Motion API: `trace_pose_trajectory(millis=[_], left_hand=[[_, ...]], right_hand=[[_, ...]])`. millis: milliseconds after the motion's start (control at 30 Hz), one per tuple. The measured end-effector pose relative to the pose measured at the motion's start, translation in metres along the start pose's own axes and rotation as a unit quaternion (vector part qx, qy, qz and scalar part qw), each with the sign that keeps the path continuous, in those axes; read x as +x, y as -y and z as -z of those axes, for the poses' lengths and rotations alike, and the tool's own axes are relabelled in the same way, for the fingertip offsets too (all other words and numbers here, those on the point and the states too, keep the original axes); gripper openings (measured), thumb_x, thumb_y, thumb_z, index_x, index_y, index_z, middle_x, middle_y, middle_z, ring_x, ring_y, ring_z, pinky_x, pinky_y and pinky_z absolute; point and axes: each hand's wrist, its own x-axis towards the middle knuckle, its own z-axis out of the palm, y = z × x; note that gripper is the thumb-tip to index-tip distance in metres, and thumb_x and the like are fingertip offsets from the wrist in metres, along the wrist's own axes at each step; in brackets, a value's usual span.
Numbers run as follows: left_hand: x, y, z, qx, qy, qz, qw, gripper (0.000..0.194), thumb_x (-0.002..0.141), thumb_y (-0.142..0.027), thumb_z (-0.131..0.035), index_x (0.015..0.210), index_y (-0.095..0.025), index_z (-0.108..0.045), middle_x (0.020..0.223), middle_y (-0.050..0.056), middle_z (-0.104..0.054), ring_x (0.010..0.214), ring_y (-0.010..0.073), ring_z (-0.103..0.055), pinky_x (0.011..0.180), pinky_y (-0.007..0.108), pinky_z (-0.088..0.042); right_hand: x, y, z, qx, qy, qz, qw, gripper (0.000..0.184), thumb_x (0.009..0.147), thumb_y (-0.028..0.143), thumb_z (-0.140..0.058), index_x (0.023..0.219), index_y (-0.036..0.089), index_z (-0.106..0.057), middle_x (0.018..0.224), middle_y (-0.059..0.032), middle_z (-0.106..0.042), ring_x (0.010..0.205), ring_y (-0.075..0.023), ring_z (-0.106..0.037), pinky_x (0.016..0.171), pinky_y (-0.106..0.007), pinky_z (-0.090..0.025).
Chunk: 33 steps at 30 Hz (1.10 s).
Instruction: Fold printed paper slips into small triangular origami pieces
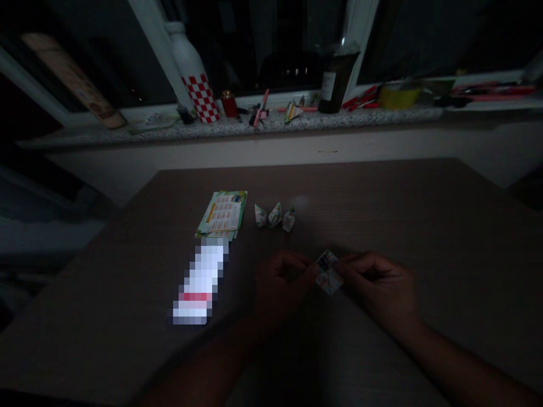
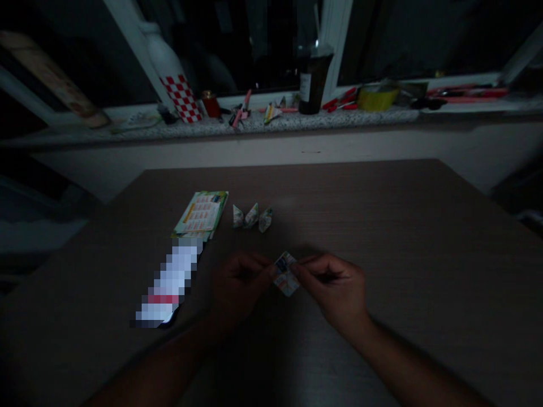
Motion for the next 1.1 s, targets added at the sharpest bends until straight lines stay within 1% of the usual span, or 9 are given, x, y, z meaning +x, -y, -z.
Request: trace_pose_trajectory(millis=[200, 367, 600, 667, 767, 833, 900, 1000, 1100], left_hand=[[-0.0011, -0.0026, 0.0000, 0.010, -0.004, 0.016, 1.000, 0.018, 0.071, -0.021, -0.072, 0.065, -0.017, -0.056, 0.072, 0.002, -0.067, 0.064, 0.0125, -0.062, 0.061, 0.023, -0.049], [-0.0014, -0.0032, 0.0003, 0.002, 0.008, 0.024, 1.000, 0.019, 0.073, -0.021, -0.071, 0.065, -0.017, -0.054, 0.072, 0.001, -0.066, 0.065, 0.0119, -0.062, 0.061, 0.022, -0.048], [-0.0007, -0.0011, 0.0021, 0.036, 0.022, 0.006, 0.999, 0.017, 0.075, -0.020, -0.068, 0.064, -0.017, -0.056, 0.073, 0.001, -0.067, 0.067, 0.0120, -0.062, 0.061, 0.022, -0.048], [-0.0006, -0.0017, 0.0025, 0.044, 0.022, 0.007, 0.999, 0.016, 0.075, -0.020, -0.068, 0.065, -0.017, -0.057, 0.073, 0.001, -0.067, 0.067, 0.0122, -0.062, 0.061, 0.022, -0.048], [-0.0008, -0.0031, 0.0022, 0.046, 0.013, 0.009, 0.999, 0.016, 0.075, -0.020, -0.068, 0.065, -0.017, -0.056, 0.073, 0.001, -0.067, 0.066, 0.0123, -0.062, 0.061, 0.022, -0.047], [-0.0009, -0.0042, 0.0017, 0.051, 0.002, 0.003, 0.999, 0.017, 0.075, -0.020, -0.068, 0.064, -0.018, -0.055, 0.073, 0.001, -0.067, 0.067, 0.0121, -0.061, 0.061, 0.022, -0.047], [-0.0010, -0.0054, 0.0010, 0.059, -0.003, -0.005, 0.998, 0.018, 0.076, -0.019, -0.067, 0.063, -0.018, -0.055, 0.073, 0.000, -0.066, 0.067, 0.0119, -0.061, 0.061, 0.022, -0.046], [-0.0015, -0.0067, -0.0002, 0.067, 0.001, -0.014, 0.998, 0.018, 0.076, -0.018, -0.066, 0.062, -0.018, -0.054, 0.071, 0.000, -0.066, 0.065, 0.0119, -0.060, 0.060, 0.022, -0.046], [-0.0027, -0.0067, -0.0017, 0.067, 0.004, -0.018, 0.998, 0.019, 0.076, -0.019, -0.066, 0.062, -0.018, -0.053, 0.070, 0.001, -0.066, 0.064, 0.0117, -0.060, 0.059, 0.022, -0.045]], right_hand=[[0.0013, -0.0006, -0.0006, -0.004, -0.005, -0.003, 1.000, 0.016, 0.067, 0.014, -0.075, 0.055, 0.018, -0.064, 0.062, -0.0008, -0.073, 0.053, -0.0106, -0.066, 0.050, -0.016, -0.053], [0.0017, -0.0009, -0.0006, -0.005, -0.005, -0.005, 1.000, 0.017, 0.066, 0.015, -0.076, 0.055, 0.019, -0.064, 0.062, -0.0013, -0.073, 0.053, -0.0117, -0.066, 0.050, -0.017, -0.053], [-0.0004, -0.0007, 0.0015, -0.016, -0.008, -0.019, 1.000, 0.018, 0.067, 0.019, -0.077, 0.055, 0.019, -0.063, 0.063, -0.0024, -0.072, 0.054, -0.0138, -0.066, 0.049, -0.021, -0.053], [0.0001, -0.0013, 0.0014, -0.017, -0.007, -0.033, 0.999, 0.018, 0.067, 0.021, -0.077, 0.056, 0.019, -0.063, 0.060, -0.0017, -0.071, 0.051, -0.0133, -0.064, 0.048, -0.021, -0.052], [0.0017, -0.0019, 0.0006, 0.009, 0.000, -0.071, 0.997, 0.015, 0.064, 0.021, -0.078, 0.070, 0.020, -0.064, 0.059, 0.0002, -0.070, 0.051, -0.0132, -0.065, 0.048, -0.021, -0.053], [0.0024, -0.0021, -0.0001, 0.037, 0.021, -0.092, 0.995, 0.027, 0.062, 0.020, -0.079, 0.084, 0.020, -0.064, 0.065, -0.0003, -0.072, 0.055, -0.0150, -0.068, 0.051, -0.023, -0.055], [0.0024, -0.0022, -0.0007, 0.047, 0.050, -0.102, 0.992, 0.034, 0.063, 0.020, -0.078, 0.093, 0.021, -0.062, 0.070, -0.0018, -0.074, 0.059, -0.0164, -0.069, 0.054, -0.024, -0.057], [0.0021, -0.0020, -0.0020, 0.037, 0.066, -0.113, 0.991, 0.033, 0.064, 0.021, -0.077, 0.093, 0.020, -0.061, 0.072, -0.0026, -0.074, 0.059, -0.0157, -0.069, 0.053, -0.024, -0.056], [0.0028, -0.0003, -0.0036, 0.026, 0.051, -0.110, 0.992, 0.025, 0.063, 0.023, -0.077, 0.082, 0.020, -0.060, 0.062, 0.0008, -0.069, 0.051, -0.0128, -0.064, 0.048, -0.022, -0.053]])
